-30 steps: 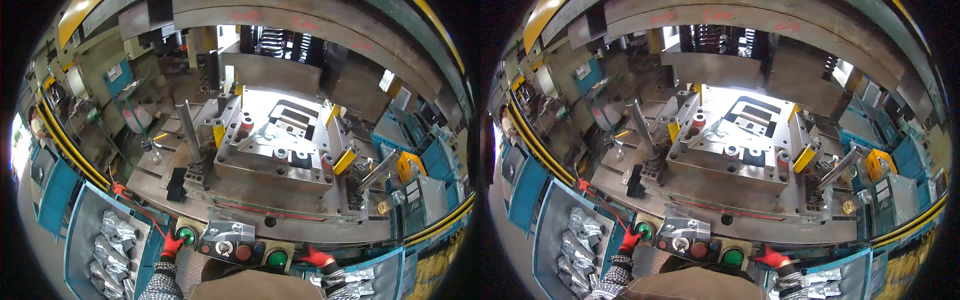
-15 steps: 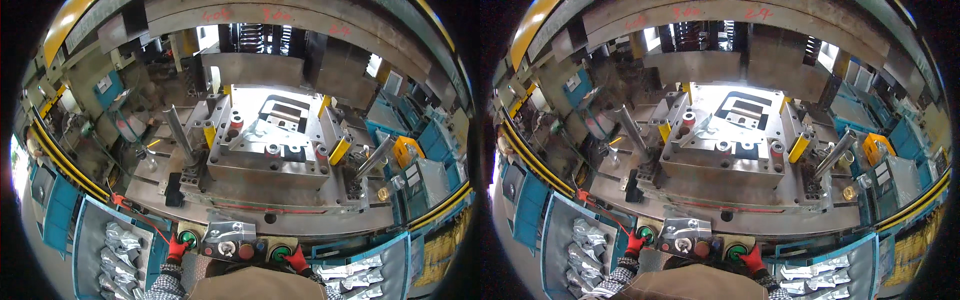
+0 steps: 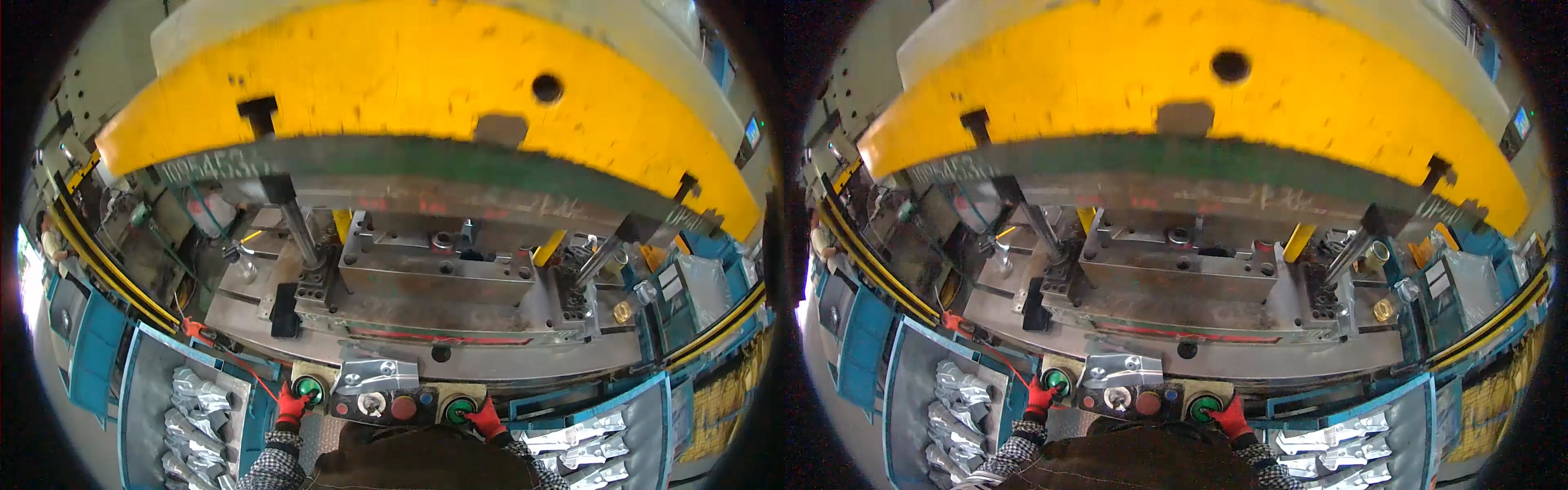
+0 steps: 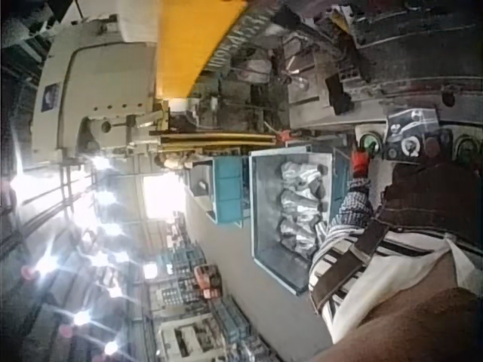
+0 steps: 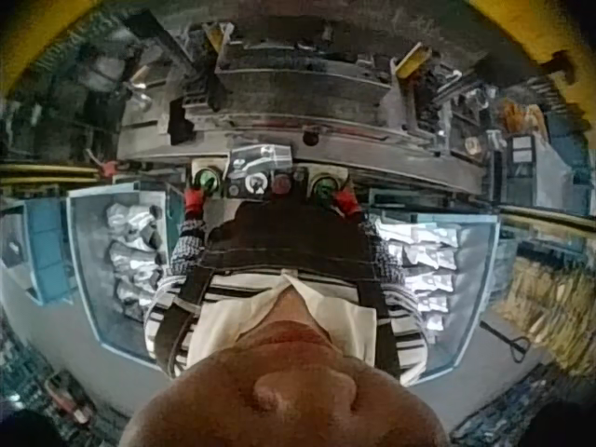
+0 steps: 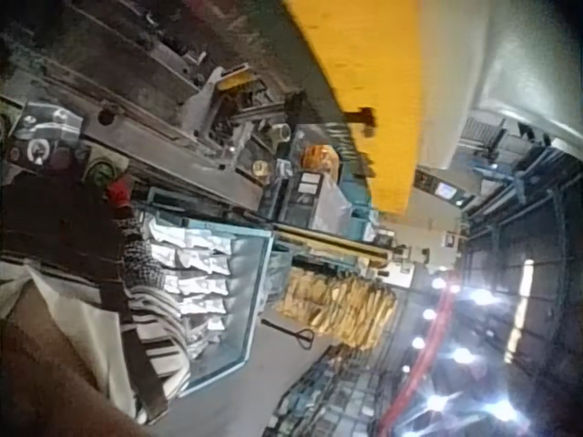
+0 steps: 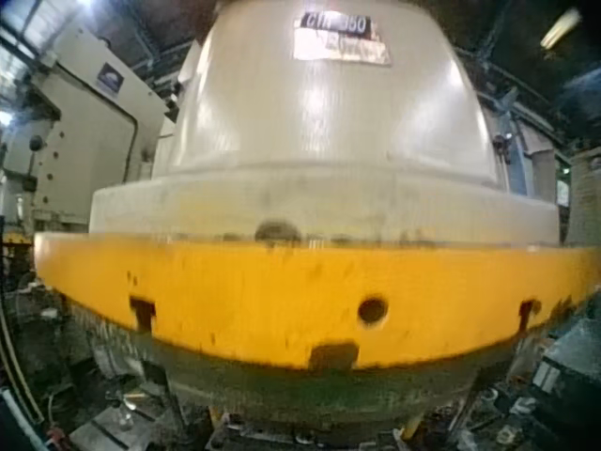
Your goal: Operating an industrial metal press machine to shape metal components.
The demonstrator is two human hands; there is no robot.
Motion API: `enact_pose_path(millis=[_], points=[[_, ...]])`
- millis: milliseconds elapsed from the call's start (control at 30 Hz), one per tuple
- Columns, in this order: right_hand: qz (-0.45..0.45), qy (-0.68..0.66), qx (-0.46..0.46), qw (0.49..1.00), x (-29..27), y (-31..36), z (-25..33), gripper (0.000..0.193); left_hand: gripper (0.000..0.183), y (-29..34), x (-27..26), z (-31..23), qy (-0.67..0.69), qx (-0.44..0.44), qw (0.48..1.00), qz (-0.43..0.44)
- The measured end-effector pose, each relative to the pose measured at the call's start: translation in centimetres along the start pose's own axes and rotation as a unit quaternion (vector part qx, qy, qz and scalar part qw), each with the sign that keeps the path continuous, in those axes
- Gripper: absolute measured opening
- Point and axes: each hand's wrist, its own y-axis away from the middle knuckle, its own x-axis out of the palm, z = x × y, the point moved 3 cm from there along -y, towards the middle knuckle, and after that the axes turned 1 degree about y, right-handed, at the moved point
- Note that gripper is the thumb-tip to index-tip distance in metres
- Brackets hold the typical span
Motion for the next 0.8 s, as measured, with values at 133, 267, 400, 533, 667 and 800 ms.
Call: enact_pose_path(millis=[133, 267, 400, 533, 667, 800], points=[[-0.05, 0.149, 0.019, 0.987, -1.6, 0.9, -2.1, 0.095, 0.107, -0.4, 0.9, -0.1, 0.1, 0.014, 0.995, 0.022], [-0.023, 0.138, 0.034, 0.99, -0.7, 0.8, -0.4, 0.096, 0.103, -0.4, 0.4, 1.6, 0.145, 0.007, 0.989, 0.03], [-0.015, 0.09, 0.015, 0.996, -0.9, 0.4, -0.4, 0.096, 0.1, -0.6, 0.4, 0.8, 0.189, 0.001, 0.981, 0.053], [0.015, 0.048, 0.005, 0.999, -1.9, 0.9, -0.6, 0.094, 0.096, -1.4, 0.0, -2.1, 0.175, -0.055, 0.959, 0.216], [0.064, 0.031, 0.005, 0.997, 0.1, 0.2, 0.9, 0.09, 0.066, -4.6, -6.8, -5.0, -0.025, 0.014, 0.95, 0.311], [0.04, 0.022, 0.017, 0.999, -2.5, 0.7, -3.2, 0.087, 0.052, -8.8, -6.4, -22.0, 0.103, 0.123, 0.95, 0.267]])
